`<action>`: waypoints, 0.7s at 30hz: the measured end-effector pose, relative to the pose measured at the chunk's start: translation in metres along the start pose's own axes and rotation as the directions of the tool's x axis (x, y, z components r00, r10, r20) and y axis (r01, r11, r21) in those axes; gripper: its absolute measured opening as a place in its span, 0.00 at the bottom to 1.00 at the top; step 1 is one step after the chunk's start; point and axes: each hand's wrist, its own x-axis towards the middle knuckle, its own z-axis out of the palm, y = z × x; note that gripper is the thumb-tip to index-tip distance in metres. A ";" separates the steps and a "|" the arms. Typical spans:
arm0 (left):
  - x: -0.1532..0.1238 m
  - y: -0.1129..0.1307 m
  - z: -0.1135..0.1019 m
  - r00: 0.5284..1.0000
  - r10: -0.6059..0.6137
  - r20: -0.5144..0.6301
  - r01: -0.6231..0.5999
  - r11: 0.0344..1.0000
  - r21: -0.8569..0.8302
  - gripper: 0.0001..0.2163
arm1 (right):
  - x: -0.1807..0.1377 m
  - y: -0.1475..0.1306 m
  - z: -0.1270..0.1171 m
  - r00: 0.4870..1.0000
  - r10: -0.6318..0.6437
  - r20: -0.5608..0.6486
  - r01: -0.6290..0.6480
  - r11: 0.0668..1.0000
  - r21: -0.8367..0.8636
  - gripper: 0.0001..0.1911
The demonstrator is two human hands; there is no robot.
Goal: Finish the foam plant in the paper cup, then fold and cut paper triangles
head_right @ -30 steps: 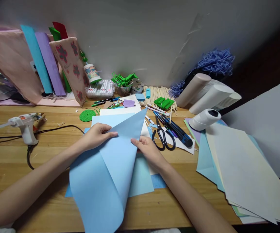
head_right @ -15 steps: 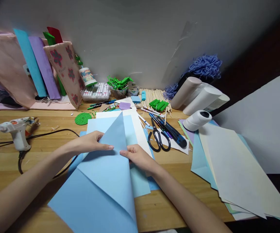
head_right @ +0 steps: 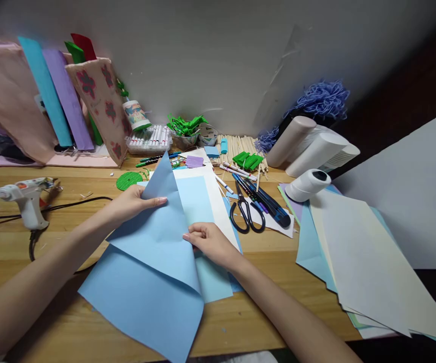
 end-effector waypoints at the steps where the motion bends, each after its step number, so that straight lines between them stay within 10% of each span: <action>1: 0.001 0.000 -0.001 1.000 0.001 -0.008 -0.001 1.000 0.004 0.18 | 0.000 0.000 0.000 1.000 0.004 -0.007 -0.004 1.000 -0.006 0.18; 21: 0.017 -0.006 -0.047 0.951 0.016 -0.309 -0.041 0.996 -0.076 0.23 | 0.001 0.001 -0.021 0.998 0.061 -0.030 -0.064 0.991 -0.116 0.12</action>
